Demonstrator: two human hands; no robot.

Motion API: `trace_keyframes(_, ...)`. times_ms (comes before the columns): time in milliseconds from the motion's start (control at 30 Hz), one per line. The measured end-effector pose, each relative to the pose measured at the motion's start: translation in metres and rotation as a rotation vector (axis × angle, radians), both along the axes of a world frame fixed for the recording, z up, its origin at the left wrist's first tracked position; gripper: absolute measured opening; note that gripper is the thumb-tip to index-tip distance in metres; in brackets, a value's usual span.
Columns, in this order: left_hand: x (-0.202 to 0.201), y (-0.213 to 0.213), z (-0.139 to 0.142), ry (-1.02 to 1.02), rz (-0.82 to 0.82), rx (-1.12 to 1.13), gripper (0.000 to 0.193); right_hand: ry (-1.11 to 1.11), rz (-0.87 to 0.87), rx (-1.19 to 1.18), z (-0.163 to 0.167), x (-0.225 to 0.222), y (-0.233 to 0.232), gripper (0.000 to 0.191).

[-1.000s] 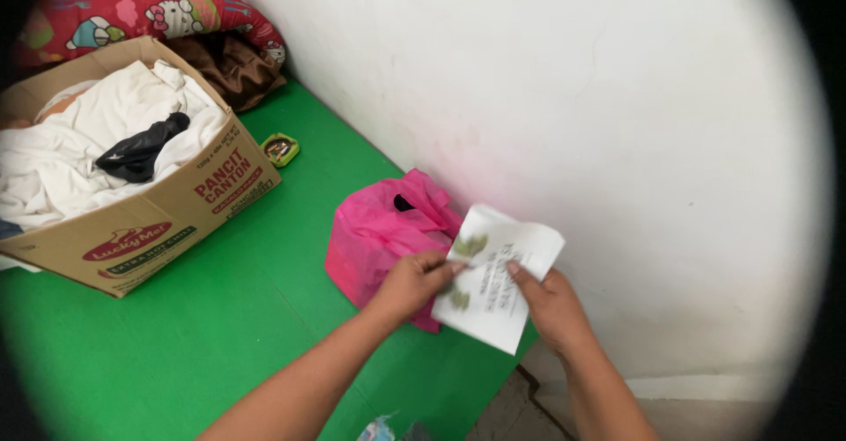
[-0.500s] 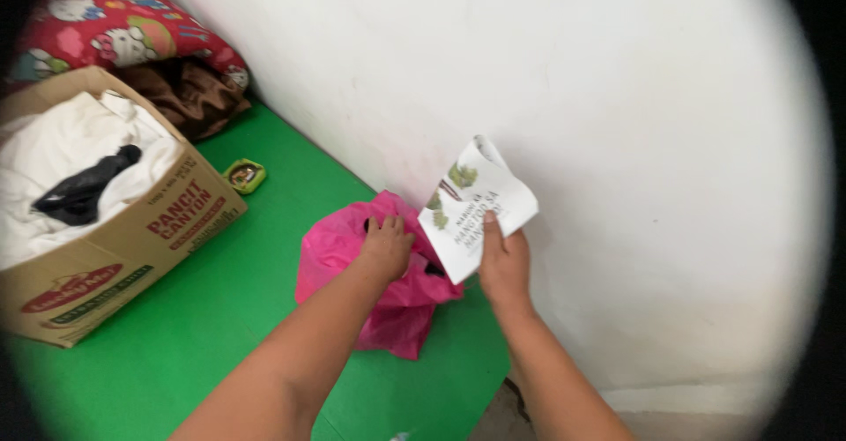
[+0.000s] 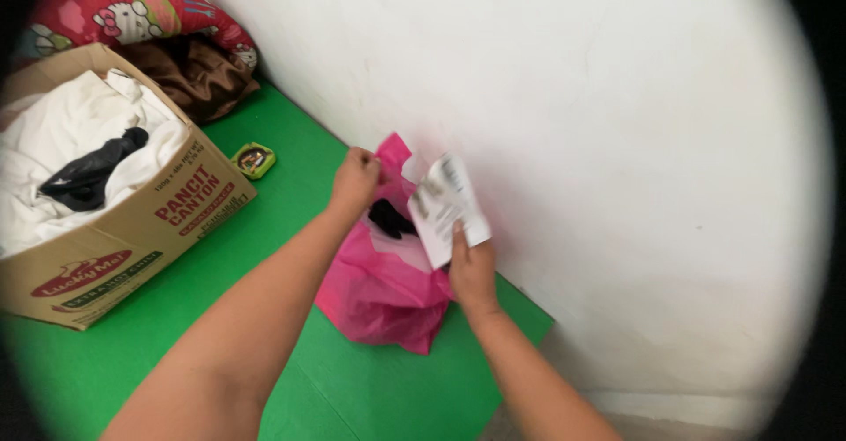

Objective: The person folds a white cloth and a blue cloth and places the blue cloth into a dresser drawer. They then open the dresser drawers, remove items including a hair dryer, comb, black pouch, plastic bags and stones, set them on top of the dresser, and carry the emptied drawer to the green table.

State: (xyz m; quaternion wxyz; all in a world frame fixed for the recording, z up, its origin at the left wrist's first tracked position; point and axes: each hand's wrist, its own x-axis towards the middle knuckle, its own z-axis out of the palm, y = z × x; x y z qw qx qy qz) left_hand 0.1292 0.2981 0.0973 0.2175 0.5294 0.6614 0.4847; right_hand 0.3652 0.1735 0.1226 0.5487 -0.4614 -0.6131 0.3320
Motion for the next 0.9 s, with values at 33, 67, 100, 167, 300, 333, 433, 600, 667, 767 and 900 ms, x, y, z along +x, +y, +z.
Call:
trace_keyframes(33,-0.008,0.001,0.016,-0.202,-0.063,-0.030,0.024,-0.113,0.035,-0.007,-0.005,-0.006,-0.004,0.032)
trace_keyframes(67,-0.017,0.001,0.034,-0.401,-0.129,-0.060,0.030,-0.225,0.068,-0.013,-0.010,-0.013,-0.009,0.034)
trace_keyframes(100,-0.022,-0.005,0.049,-0.603,-0.194,-0.096,0.038,-0.340,0.102,-0.025,-0.014,-0.019,-0.012,0.038)
trace_keyframes(167,-0.027,-0.025,0.075,-0.655,-0.343,-0.086,0.043,-0.560,0.104,-0.064,-0.024,-0.030,-0.010,0.048)
trace_keyframes(300,-0.003,-0.062,0.107,-0.569,-0.604,-0.021,0.052,-0.932,0.086,-0.084,-0.052,-0.051,0.011,0.050)
trace_keyframes(333,0.002,-0.071,0.110,-0.538,-0.609,-0.046,0.051,-0.985,0.084,-0.166,-0.064,-0.054,0.014,0.050)
trace_keyframes(433,0.009,-0.087,0.110,-0.370,-0.628,-0.086,0.047,-1.053,0.098,-0.363,-0.098,-0.062,0.033,0.053)
trace_keyframes(600,0.017,-0.114,0.073,0.147,-0.693,-0.093,0.041,-0.899,0.252,-0.506,-0.126,-0.050,0.053,0.089)
trace_keyframes(667,0.026,-0.120,0.057,0.288,-0.724,-0.110,0.045,-0.902,0.268,-0.483,-0.115,-0.041,0.052,0.071)
trace_keyframes(767,0.043,-0.134,0.042,0.423,-0.724,-0.140,0.059,-0.942,0.266,-0.221,-0.080,-0.006,0.026,0.075)
trace_keyframes(900,0.053,-0.154,0.040,0.519,-0.807,-0.258,0.082,-1.247,0.459,-0.450,-0.025,0.026,-0.014,0.091)
